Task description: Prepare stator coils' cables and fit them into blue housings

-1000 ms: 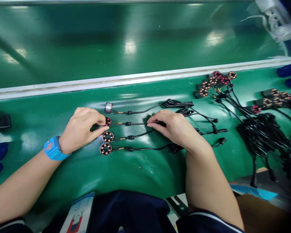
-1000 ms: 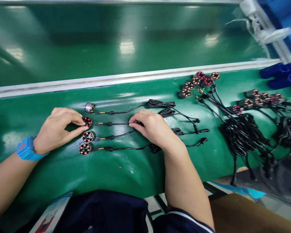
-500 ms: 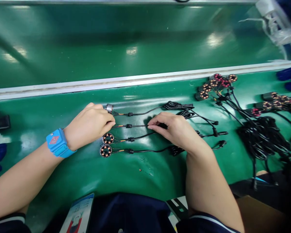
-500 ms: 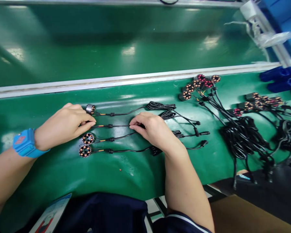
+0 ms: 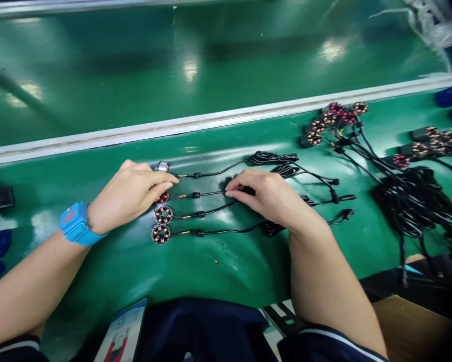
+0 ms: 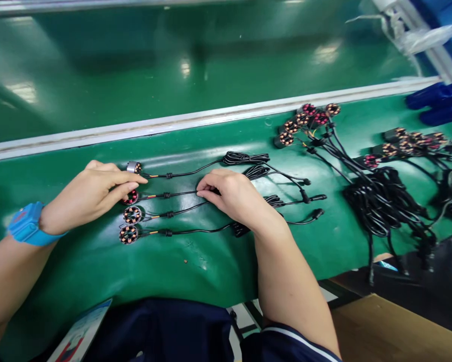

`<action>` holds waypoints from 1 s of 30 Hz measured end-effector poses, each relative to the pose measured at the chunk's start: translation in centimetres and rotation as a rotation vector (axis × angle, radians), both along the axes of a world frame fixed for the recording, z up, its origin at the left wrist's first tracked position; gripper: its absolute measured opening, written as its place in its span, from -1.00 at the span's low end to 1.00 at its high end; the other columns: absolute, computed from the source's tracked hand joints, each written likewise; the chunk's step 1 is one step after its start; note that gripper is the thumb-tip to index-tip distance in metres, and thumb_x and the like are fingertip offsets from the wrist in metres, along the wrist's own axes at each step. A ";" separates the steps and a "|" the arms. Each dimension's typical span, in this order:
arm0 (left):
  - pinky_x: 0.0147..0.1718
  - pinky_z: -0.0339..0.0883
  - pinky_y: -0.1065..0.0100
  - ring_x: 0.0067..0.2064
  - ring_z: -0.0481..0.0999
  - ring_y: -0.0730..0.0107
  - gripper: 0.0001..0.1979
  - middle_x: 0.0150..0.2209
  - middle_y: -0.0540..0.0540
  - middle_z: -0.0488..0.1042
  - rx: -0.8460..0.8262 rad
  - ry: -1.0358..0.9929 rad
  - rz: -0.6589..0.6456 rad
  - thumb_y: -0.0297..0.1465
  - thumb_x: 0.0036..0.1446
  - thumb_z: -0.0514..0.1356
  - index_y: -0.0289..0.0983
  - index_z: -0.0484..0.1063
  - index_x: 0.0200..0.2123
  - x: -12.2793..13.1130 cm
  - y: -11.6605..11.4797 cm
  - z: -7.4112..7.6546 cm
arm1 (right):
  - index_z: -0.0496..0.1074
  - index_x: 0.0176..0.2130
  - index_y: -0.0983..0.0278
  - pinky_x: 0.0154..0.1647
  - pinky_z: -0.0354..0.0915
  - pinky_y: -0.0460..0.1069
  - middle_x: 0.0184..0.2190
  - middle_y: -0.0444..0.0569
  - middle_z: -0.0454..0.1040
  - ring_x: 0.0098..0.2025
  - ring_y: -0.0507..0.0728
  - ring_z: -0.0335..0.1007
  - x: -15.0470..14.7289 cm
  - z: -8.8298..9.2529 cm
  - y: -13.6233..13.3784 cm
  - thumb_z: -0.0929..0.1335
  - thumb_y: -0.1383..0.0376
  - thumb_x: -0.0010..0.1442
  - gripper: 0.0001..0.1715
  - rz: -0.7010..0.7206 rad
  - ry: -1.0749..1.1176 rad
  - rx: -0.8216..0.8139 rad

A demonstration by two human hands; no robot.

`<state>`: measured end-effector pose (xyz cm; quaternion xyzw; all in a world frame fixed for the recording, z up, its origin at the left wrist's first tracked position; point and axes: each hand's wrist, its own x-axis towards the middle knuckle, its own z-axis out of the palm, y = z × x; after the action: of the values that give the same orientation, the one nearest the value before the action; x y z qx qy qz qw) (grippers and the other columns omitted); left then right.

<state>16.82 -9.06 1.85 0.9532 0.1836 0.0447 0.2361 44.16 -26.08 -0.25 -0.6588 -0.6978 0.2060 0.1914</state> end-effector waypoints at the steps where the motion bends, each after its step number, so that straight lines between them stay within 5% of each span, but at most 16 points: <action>1: -0.14 0.19 0.20 -0.23 0.55 0.28 -0.65 -0.29 0.02 0.63 -0.024 -0.012 0.020 -0.20 0.45 -0.03 -0.09 0.52 0.02 -0.4 0.0 0.1 | 0.50 -0.24 0.23 -0.24 0.34 0.00 -0.30 -0.06 0.52 -0.27 0.12 0.44 0.0 0.0 0.0 0.37 0.31 0.33 -0.91 -0.002 -0.003 -0.001; 6: -0.10 0.26 0.23 -0.17 0.57 0.29 -0.75 -0.23 0.05 0.64 -0.041 -0.072 0.080 -0.24 0.43 0.07 -0.10 0.48 0.03 -2.4 -0.3 -0.1 | 0.52 -0.24 0.23 -0.24 0.34 -0.01 -0.31 -0.07 0.52 -0.27 0.10 0.45 0.0 -0.1 0.0 0.39 0.32 0.31 -0.93 -0.019 0.018 0.006; 10: -0.07 0.33 0.19 -0.12 0.54 0.23 -0.78 -0.12 -0.03 0.61 0.101 -0.198 0.100 -0.26 0.39 0.13 -0.12 0.52 -0.01 -2.0 -0.2 0.0 | 0.52 -0.24 0.23 -0.25 0.35 -0.01 -0.31 -0.08 0.53 -0.28 0.10 0.46 0.0 -0.1 0.0 0.39 0.32 0.30 -0.94 -0.027 0.032 0.002; 13: -0.04 0.32 0.06 0.08 0.46 0.00 -0.72 0.11 -0.18 0.48 0.340 -0.131 0.001 -0.29 0.41 0.09 -0.11 0.50 0.07 -0.6 0.6 0.2 | 0.53 -0.24 0.23 -0.25 0.36 -0.01 -0.32 -0.07 0.54 -0.29 0.10 0.47 0.0 -0.1 0.0 0.39 0.31 0.31 -0.92 -0.030 0.039 -0.002; 16: -0.07 0.35 0.03 0.07 0.47 -0.05 -0.68 0.13 -0.24 0.46 0.444 -0.010 -0.118 -0.31 0.44 0.01 -0.20 0.51 0.05 0.2 1.5 0.2 | 0.53 -0.24 0.23 -0.25 0.36 -0.02 -0.32 -0.06 0.54 -0.29 0.10 0.47 0.0 0.1 0.0 0.40 0.28 0.30 -0.91 -0.029 0.058 0.001; 21: -0.10 0.43 0.13 -0.08 0.54 0.13 -0.67 -0.04 -0.17 0.53 0.394 -0.021 -0.069 -0.22 0.44 0.02 -0.26 0.51 -0.06 -1.0 2.1 -0.6 | 0.51 -0.06 0.22 -0.30 0.38 -0.05 -0.36 -0.11 0.52 -0.37 0.06 0.45 -0.1 -0.1 0.4 0.42 0.18 0.30 -0.76 -0.158 0.172 0.027; 25: -0.09 0.46 0.21 -0.06 0.56 0.20 -0.67 -0.04 -0.15 0.53 0.275 -0.086 -0.018 -0.18 0.42 0.06 -0.26 0.52 -0.09 -2.4 2.2 -1.3 | 0.45 0.13 0.22 -0.30 0.38 -0.03 -0.38 -0.11 0.49 -0.41 0.07 0.42 -0.3 -1.4 0.9 0.37 0.27 0.34 -0.63 -0.212 0.003 0.156; 30: -0.03 0.44 0.16 0.00 0.56 0.16 -0.68 -0.01 -0.14 0.54 0.236 -0.140 -0.026 -0.12 0.38 0.12 -0.23 0.51 -0.10 -2.2 2.6 -2.1 | 0.54 -0.13 0.22 -0.18 0.40 0.02 -0.25 0.00 0.52 -0.22 0.15 0.48 -0.3 -2.6 1.5 0.31 0.31 0.38 -0.82 -0.177 -0.201 0.285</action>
<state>14.58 -6.49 -0.23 0.9712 0.1476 0.1291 0.1351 43.82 -24.62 -2.84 -0.7011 -0.6747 0.0207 0.2297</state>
